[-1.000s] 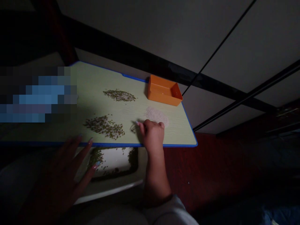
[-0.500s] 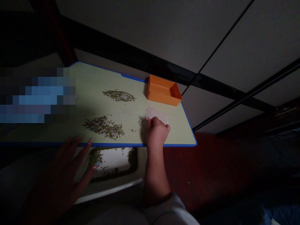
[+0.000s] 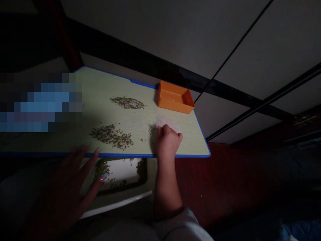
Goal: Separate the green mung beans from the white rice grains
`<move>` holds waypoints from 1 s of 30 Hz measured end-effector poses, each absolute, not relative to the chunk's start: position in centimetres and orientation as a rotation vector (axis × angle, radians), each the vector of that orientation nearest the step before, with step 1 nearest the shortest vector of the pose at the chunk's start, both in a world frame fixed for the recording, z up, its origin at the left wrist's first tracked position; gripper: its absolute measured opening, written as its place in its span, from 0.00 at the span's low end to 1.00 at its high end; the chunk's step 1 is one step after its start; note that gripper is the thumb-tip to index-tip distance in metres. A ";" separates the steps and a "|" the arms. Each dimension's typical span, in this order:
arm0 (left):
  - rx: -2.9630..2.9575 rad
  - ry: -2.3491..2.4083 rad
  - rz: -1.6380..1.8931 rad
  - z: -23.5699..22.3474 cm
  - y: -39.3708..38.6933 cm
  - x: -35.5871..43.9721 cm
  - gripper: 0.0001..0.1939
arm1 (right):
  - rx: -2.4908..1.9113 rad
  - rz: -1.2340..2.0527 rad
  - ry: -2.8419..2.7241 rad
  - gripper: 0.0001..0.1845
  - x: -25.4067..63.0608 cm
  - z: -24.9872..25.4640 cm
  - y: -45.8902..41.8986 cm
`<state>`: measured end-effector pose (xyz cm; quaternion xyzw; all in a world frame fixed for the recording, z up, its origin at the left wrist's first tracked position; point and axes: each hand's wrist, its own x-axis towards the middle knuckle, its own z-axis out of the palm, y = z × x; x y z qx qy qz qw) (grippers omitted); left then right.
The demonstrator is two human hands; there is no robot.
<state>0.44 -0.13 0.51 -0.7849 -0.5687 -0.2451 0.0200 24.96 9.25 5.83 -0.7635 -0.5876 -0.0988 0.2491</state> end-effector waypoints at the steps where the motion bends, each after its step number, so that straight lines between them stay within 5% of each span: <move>1: -2.434 -1.763 -0.771 0.5 -0.1 0.4 0.35 | -2.080 -0.269 -1.605 0.19 25.0 5.8 9.3; 30: -2.422 -1.721 -0.754 0.1 0.0 0.4 0.33 | -2.125 -0.186 -1.572 0.18 24.9 6.0 9.3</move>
